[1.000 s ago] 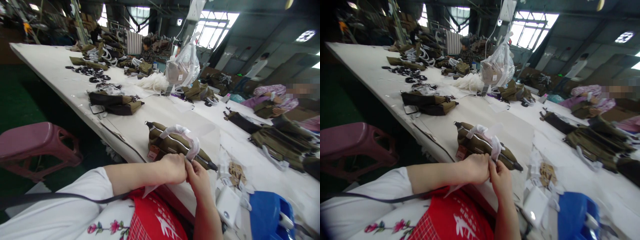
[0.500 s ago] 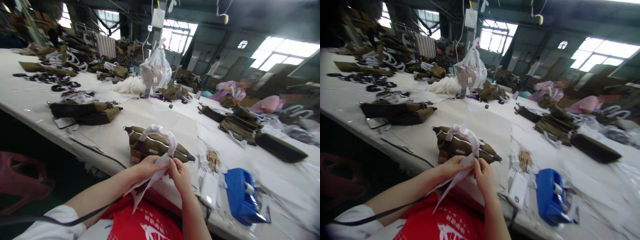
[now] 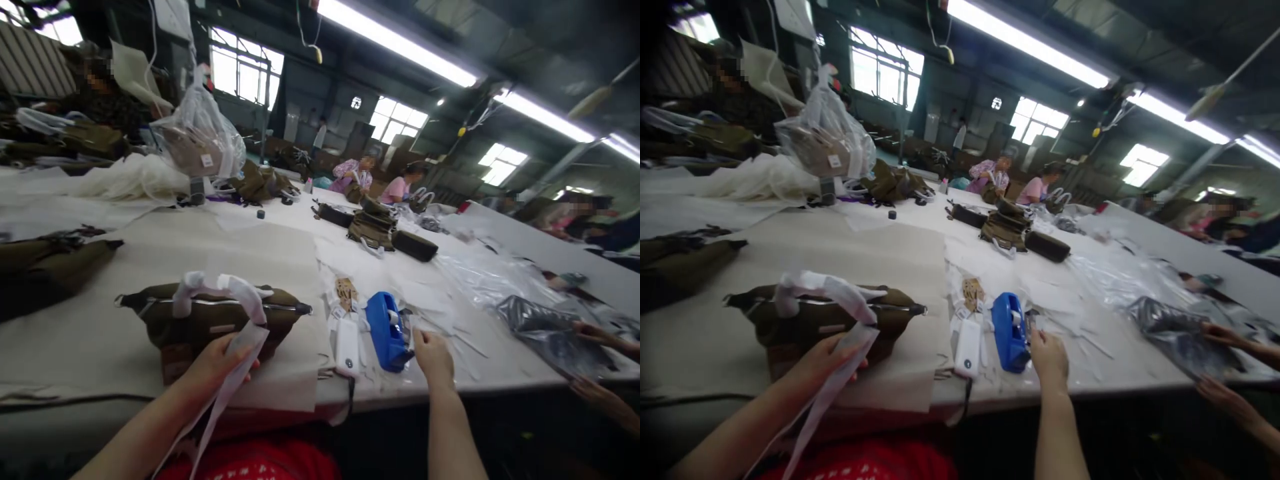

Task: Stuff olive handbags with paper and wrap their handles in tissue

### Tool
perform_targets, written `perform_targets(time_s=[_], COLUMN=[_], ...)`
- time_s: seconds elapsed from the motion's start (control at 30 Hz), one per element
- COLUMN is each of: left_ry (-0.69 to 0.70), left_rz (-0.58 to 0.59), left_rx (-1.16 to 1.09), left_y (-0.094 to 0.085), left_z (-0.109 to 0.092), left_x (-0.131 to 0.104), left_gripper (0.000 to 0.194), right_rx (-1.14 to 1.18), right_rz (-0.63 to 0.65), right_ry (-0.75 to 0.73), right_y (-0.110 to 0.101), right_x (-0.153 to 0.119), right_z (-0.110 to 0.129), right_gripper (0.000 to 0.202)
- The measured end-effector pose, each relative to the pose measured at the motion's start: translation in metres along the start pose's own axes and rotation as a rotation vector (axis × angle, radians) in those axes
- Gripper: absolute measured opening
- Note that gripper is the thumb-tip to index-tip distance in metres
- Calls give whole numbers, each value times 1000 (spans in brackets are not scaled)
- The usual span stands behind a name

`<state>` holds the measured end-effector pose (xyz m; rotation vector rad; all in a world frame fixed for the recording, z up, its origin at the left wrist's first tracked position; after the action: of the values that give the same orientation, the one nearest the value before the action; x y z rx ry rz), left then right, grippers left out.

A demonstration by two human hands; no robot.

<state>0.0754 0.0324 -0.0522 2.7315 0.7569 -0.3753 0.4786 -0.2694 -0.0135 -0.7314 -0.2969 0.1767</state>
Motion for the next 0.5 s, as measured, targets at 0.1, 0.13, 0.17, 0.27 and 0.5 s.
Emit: perform_targets(time_s=[0.1, 0.13, 0.17, 0.27, 0.5], left_ry=[4, 1, -3, -1, -13], left_rz=[-39, -44, -46, -56, 16], left_rx=[-15, -17, -17, -8, 3], left_y=[0, 1, 1, 2, -2], left_z=[2, 2, 2, 0, 2], left_x=[2, 2, 2, 0, 2], left_gripper=[61, 61, 61, 61, 62], right_rx=[69, 101, 133, 197, 89], right_rz=[194, 235, 261, 258, 151], right_ry=[103, 121, 132, 138, 198], right_y=[6, 11, 15, 19, 2], right_x=[13, 13, 11, 3, -38], right_z=[-34, -41, -47, -57, -71], right_gripper=[36, 38, 41, 50, 49])
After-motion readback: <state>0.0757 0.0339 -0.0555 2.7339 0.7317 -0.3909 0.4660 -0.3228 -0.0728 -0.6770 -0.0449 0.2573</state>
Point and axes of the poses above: each hand's wrist, its own x-axis towards the middle knuckle, its own y-axis out of the palm, z = x × y, the point moved 5 cm from there along x, towards the middle knuckle, and after that the axes turned 9 degrees about z, right-handed, at the moved point
